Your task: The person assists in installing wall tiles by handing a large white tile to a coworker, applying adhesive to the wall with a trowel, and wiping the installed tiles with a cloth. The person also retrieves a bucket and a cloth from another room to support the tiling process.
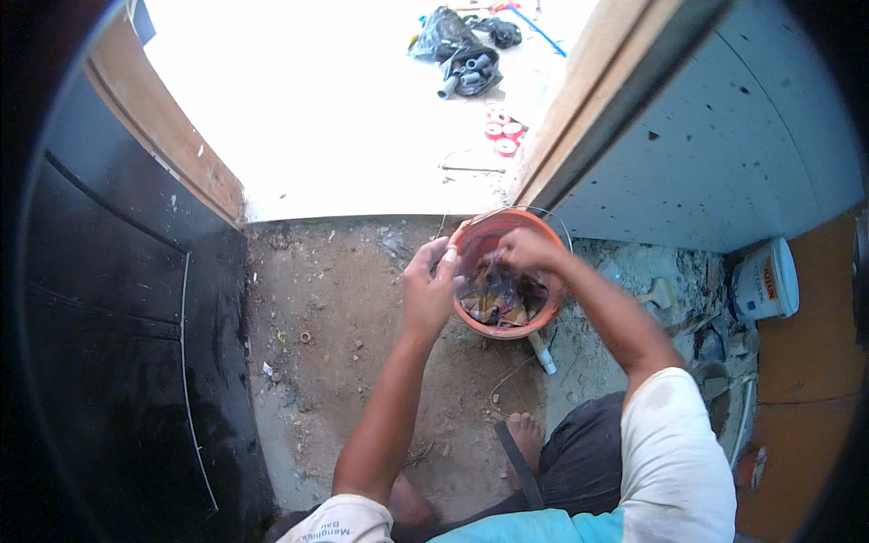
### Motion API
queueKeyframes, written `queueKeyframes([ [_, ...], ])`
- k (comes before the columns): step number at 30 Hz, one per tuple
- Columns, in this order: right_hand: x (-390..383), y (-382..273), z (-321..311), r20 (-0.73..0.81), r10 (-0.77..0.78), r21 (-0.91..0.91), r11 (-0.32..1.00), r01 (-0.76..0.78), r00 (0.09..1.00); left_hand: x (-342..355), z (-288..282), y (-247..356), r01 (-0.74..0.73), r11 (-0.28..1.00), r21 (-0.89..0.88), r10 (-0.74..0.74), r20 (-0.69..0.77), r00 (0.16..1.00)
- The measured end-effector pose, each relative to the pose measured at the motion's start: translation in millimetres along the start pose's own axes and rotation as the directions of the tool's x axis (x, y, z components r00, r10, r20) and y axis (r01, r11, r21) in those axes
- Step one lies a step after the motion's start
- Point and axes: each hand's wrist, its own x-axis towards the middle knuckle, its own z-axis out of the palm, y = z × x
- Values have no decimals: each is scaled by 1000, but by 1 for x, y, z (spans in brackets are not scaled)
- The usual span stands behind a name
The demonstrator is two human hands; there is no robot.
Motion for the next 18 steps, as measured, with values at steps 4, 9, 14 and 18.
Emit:
queueKeyframes([
  [4, -74, -37, -92, -65, 58, 568, 823, -11, 996, 10, 36, -6, 84, 992, 96, -97, 141, 985],
  [9, -143, -81, -136, -322, 1, 645, 732, 219, 947, 14, 64, -34, -32, 957, 287, -20, 176, 984],
  [14, -145, -68, -140, -545, -40, 528, 760, 380, 837, 15, 55, -50, 238, 964, 118, -246, 58, 968],
  [18, -100, -45, -95, -403, -70, 232, 957, 175, 913, 5, 47, -35, 212, 977, 2, -212, 34, 977],
])
